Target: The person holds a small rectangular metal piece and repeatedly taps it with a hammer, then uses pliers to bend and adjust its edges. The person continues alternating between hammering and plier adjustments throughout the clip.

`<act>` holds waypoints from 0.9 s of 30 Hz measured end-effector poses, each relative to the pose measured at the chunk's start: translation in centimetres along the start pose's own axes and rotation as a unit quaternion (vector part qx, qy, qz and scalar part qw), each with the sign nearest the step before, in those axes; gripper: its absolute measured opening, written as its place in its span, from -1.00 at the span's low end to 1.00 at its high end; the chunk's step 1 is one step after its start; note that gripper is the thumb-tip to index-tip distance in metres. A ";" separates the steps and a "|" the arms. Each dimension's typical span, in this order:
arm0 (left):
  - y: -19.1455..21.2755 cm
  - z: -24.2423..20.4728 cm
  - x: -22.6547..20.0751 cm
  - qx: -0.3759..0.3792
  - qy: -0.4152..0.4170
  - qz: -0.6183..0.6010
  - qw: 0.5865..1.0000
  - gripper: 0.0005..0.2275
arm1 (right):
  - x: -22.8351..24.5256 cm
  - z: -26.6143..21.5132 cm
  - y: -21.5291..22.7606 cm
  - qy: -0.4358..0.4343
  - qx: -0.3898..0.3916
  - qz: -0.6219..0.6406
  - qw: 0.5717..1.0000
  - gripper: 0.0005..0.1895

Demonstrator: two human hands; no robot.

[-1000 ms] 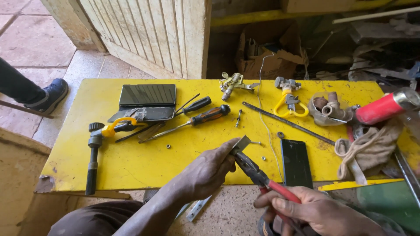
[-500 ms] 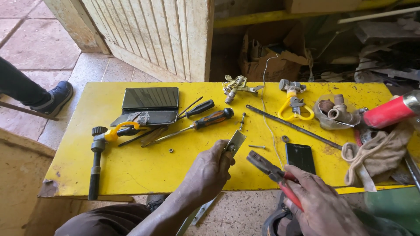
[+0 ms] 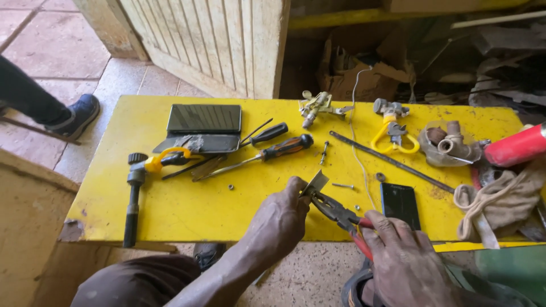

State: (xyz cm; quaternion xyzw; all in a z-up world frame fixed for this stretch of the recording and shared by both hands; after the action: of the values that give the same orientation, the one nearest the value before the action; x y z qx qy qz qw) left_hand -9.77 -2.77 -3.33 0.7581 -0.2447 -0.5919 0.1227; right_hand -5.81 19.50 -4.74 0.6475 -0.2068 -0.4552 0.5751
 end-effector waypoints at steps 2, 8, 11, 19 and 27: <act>-0.7 0.0 1.1 0.002 -0.016 0.014 1.000 -0.83 | 0.2 -0.2 -0.2 0.014 0.005 -0.006 1.000 -0.32; 0.2 -0.4 -0.1 0.035 -0.046 0.027 0.998 -0.68 | -1.3 -0.8 -3.4 -0.021 0.099 0.082 0.991 -0.34; -0.1 -0.4 -0.7 0.000 -0.128 0.048 0.991 -0.60 | -2.1 -0.6 -2.9 -0.100 0.186 0.247 0.946 -0.44; -1.5 0.1 -1.2 -0.012 -0.196 0.057 0.979 -0.60 | 0.1 -2.2 0.4 -0.329 0.317 0.840 0.292 -0.55; -0.8 1.1 -0.2 0.019 -0.033 0.012 0.999 -0.69 | -2.0 -1.9 -1.1 -0.117 0.225 0.313 0.915 -0.43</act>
State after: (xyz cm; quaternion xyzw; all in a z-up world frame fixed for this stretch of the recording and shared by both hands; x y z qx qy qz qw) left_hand -10.73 -1.84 -3.81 0.7375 -0.2694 -0.6100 0.1070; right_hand -5.51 22.47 -5.22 0.6041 -0.5621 -0.2658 0.4985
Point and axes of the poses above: each hand's wrist, its own z-axis towards the middle knuckle, its own y-axis out of the back of the hand, x = y × z, the point moved 7 cm from there along z, towards the middle knuckle, and after that the axes turned 3 degrees about y, right-handed, at the moved point
